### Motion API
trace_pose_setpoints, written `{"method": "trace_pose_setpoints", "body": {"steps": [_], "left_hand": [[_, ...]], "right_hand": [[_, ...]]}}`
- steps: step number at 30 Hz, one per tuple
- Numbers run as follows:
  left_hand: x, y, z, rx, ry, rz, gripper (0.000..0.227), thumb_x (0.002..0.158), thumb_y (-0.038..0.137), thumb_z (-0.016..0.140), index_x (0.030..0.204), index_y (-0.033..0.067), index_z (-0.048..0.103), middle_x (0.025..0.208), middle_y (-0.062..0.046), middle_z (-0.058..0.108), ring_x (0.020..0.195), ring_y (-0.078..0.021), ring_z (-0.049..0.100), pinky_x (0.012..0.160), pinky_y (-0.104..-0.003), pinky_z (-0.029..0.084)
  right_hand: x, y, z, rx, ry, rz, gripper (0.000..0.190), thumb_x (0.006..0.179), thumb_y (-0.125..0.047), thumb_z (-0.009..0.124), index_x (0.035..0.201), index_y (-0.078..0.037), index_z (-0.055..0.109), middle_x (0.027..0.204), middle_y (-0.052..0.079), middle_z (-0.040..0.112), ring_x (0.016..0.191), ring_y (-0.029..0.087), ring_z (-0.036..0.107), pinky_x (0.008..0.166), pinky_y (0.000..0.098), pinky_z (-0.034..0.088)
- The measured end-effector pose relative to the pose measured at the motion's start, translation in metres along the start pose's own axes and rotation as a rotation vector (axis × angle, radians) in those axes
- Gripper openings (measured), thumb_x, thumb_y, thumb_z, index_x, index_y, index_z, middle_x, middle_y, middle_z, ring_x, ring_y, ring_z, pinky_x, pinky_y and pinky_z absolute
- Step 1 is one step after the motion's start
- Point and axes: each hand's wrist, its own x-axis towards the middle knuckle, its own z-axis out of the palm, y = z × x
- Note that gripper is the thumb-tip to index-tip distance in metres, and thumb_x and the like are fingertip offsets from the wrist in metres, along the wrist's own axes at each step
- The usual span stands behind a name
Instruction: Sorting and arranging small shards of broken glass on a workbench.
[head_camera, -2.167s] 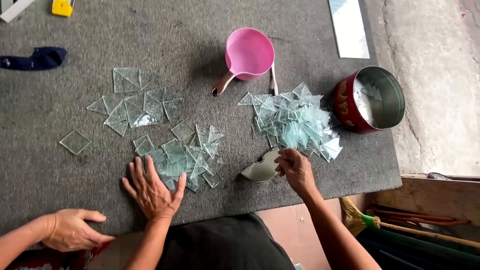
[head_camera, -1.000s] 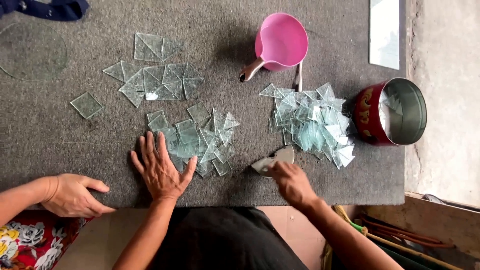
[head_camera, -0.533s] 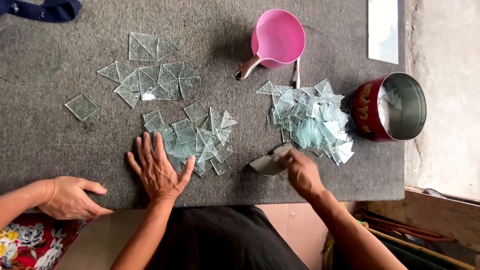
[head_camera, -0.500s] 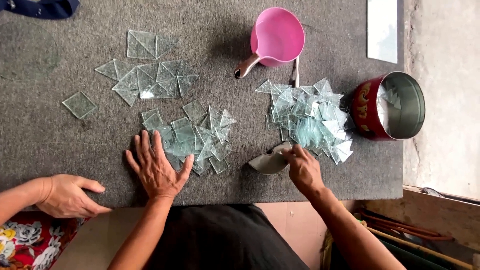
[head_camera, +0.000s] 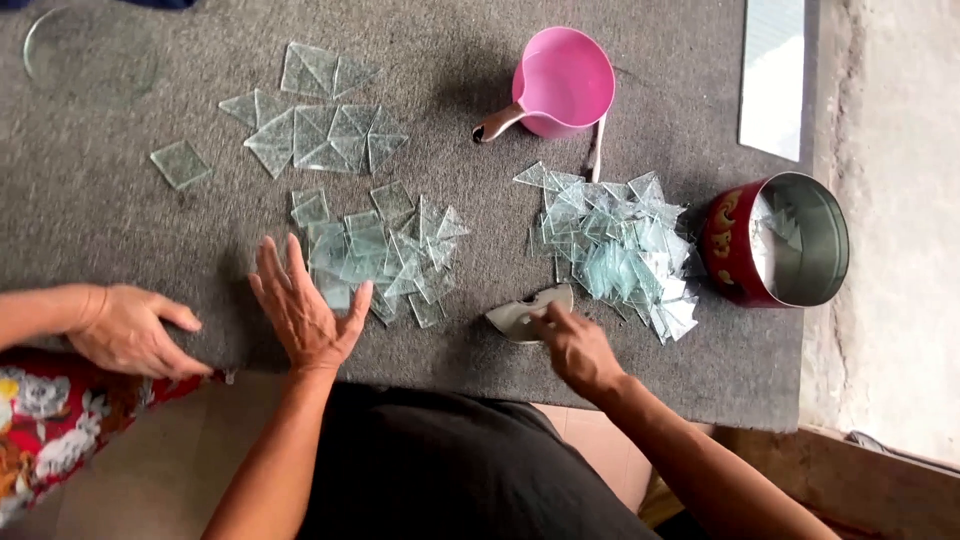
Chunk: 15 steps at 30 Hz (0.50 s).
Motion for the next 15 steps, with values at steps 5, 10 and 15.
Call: {"method": "trace_pose_setpoints", "body": {"steps": [5,10,15], "left_hand": [[-0.033,0.108,-0.004,-0.122,0.162,-0.068,0.088,0.104,0.065,0.060,0.168,0.0068,0.047,0.157,-0.029,0.048,0.143,-0.0441,0.049,0.117,-0.063,0.039],[-0.085,0.154,0.051,-0.116,0.028,0.045,0.048,0.102,0.047,0.070,0.140,0.0167,0.069,0.131,-0.009,0.059,0.107,-0.0288,0.068,0.089,-0.045,0.059],[-0.099,0.161,0.085,-0.328,-0.457,-0.596,0.051,0.104,0.053,0.072,0.094,0.0047,0.084,0.083,-0.019,0.081,0.082,-0.0385,0.083,0.065,-0.047,0.060]], "right_hand": [[0.003,0.003,-0.023,-0.045,-0.109,0.069,0.035,0.118,-0.008,0.042,0.117,-0.014,0.076,0.112,0.004,0.063,0.062,0.011,0.066,0.052,0.0266,0.058],[0.005,0.022,-0.008,0.008,-0.060,-0.086,0.037,0.116,-0.007,0.040,0.114,-0.018,0.075,0.108,0.006,0.063,0.066,0.016,0.070,0.054,0.0327,0.061],[0.003,0.014,-0.010,0.092,-0.040,-0.155,0.044,0.117,-0.008,0.033,0.121,-0.020,0.074,0.109,0.005,0.061,0.070,0.014,0.069,0.057,0.0308,0.063]]}}
